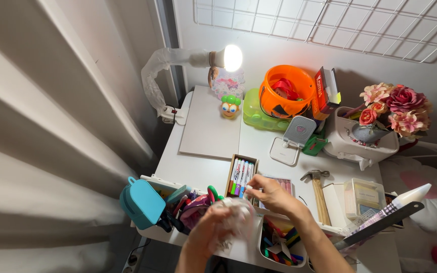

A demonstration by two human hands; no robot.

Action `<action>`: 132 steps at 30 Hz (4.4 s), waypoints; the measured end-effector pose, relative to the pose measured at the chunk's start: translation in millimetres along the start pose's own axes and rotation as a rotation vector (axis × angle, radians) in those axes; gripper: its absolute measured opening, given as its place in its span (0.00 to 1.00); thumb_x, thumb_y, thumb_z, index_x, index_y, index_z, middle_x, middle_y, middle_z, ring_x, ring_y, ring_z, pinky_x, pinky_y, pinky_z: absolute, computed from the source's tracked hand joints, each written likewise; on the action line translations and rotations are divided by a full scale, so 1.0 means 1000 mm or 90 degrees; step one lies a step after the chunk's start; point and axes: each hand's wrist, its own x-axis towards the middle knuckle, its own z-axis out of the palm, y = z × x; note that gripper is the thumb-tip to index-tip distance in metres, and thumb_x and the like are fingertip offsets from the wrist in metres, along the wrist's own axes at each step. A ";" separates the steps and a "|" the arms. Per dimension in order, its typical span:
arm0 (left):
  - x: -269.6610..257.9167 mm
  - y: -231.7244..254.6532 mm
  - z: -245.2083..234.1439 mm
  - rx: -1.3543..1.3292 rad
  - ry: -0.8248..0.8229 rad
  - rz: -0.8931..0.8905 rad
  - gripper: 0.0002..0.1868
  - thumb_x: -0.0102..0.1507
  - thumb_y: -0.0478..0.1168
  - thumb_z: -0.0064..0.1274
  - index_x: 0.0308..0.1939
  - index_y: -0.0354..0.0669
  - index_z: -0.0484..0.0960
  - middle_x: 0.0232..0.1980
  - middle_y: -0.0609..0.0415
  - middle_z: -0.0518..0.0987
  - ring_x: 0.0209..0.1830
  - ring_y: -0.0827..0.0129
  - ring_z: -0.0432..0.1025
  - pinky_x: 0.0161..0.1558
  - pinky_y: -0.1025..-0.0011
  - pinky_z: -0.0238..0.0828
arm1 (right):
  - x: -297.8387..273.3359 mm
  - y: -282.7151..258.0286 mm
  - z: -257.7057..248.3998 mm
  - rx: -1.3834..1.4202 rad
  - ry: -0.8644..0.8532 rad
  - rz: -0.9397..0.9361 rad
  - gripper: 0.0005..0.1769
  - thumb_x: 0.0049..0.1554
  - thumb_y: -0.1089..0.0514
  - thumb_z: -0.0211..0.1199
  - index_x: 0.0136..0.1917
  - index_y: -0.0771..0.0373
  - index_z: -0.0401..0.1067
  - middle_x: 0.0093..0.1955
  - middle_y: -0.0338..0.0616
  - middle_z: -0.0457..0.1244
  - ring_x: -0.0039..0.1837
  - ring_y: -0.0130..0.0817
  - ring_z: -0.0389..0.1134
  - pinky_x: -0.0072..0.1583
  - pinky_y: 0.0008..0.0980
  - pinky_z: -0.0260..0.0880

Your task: Installing a wire wall grid onto a wall using mounting clips and a hammer.

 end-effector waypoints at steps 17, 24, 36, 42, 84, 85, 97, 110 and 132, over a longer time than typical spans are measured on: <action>0.001 -0.001 -0.036 -0.089 0.150 0.154 0.22 0.61 0.46 0.60 0.50 0.31 0.79 0.39 0.47 0.82 0.31 0.69 0.78 0.27 0.76 0.75 | 0.003 -0.028 -0.007 0.142 -0.170 0.097 0.16 0.58 0.48 0.66 0.48 0.63 0.72 0.39 0.41 0.68 0.28 0.24 0.57 0.29 0.28 0.56; -0.005 0.002 -0.026 -0.114 0.232 0.185 0.24 0.58 0.46 0.60 0.50 0.30 0.80 0.38 0.47 0.82 0.32 0.68 0.78 0.31 0.71 0.78 | -0.001 -0.032 -0.006 0.178 -0.147 0.113 0.16 0.58 0.49 0.69 0.47 0.65 0.73 0.38 0.40 0.66 0.28 0.23 0.57 0.30 0.27 0.56; 0.001 -0.004 -0.035 -0.135 0.191 0.195 0.21 0.60 0.45 0.61 0.47 0.30 0.79 0.38 0.47 0.83 0.30 0.66 0.78 0.31 0.69 0.80 | 0.013 0.001 0.002 0.299 -0.178 0.081 0.14 0.61 0.54 0.63 0.55 0.66 0.72 0.27 0.41 0.63 0.27 0.26 0.61 0.32 0.30 0.62; 0.004 -0.001 -0.023 -0.106 0.215 0.156 0.22 0.58 0.46 0.60 0.49 0.30 0.80 0.40 0.47 0.84 0.33 0.67 0.81 0.33 0.72 0.82 | 0.026 0.006 0.000 0.250 -0.240 0.122 0.17 0.63 0.57 0.64 0.62 0.66 0.76 0.28 0.35 0.59 0.29 0.22 0.58 0.33 0.27 0.59; 0.046 0.012 0.046 -0.121 0.060 0.039 0.21 0.62 0.48 0.61 0.53 0.39 0.79 0.40 0.53 0.81 0.32 0.71 0.76 0.34 0.73 0.78 | -0.078 -0.114 -0.032 0.086 0.212 -0.235 0.18 0.51 0.72 0.66 0.54 0.64 0.68 0.45 0.39 0.70 0.50 0.22 0.73 0.54 0.25 0.76; 0.046 0.012 0.051 -0.121 0.056 0.036 0.21 0.62 0.48 0.61 0.53 0.39 0.79 0.40 0.53 0.81 0.32 0.71 0.76 0.34 0.73 0.78 | -0.079 -0.112 -0.035 0.084 0.217 -0.233 0.18 0.51 0.72 0.66 0.54 0.64 0.68 0.45 0.39 0.70 0.50 0.22 0.73 0.54 0.25 0.76; 0.051 0.004 0.052 -0.197 0.070 0.063 0.17 0.62 0.46 0.59 0.51 0.43 0.78 0.42 0.54 0.82 0.33 0.71 0.76 0.35 0.73 0.77 | -0.073 -0.103 -0.027 -0.158 0.312 -0.266 0.13 0.53 0.70 0.62 0.53 0.65 0.72 0.44 0.49 0.65 0.37 0.38 0.67 0.42 0.38 0.69; 0.029 0.040 0.040 0.196 0.324 0.094 0.21 0.56 0.45 0.62 0.47 0.34 0.86 0.46 0.44 0.87 0.35 0.71 0.81 0.31 0.70 0.79 | -0.041 -0.072 -0.043 0.036 -0.017 0.066 0.17 0.63 0.46 0.57 0.51 0.60 0.76 0.34 0.39 0.62 0.36 0.27 0.61 0.40 0.33 0.64; -0.004 0.028 -0.001 0.119 0.283 0.208 0.25 0.59 0.50 0.58 0.53 0.36 0.80 0.43 0.48 0.87 0.26 0.75 0.72 0.28 0.79 0.69 | 0.080 0.034 0.026 -0.113 -0.373 -0.255 0.16 0.63 0.56 0.47 0.48 0.66 0.73 0.49 0.43 0.62 0.46 0.33 0.68 0.48 0.34 0.73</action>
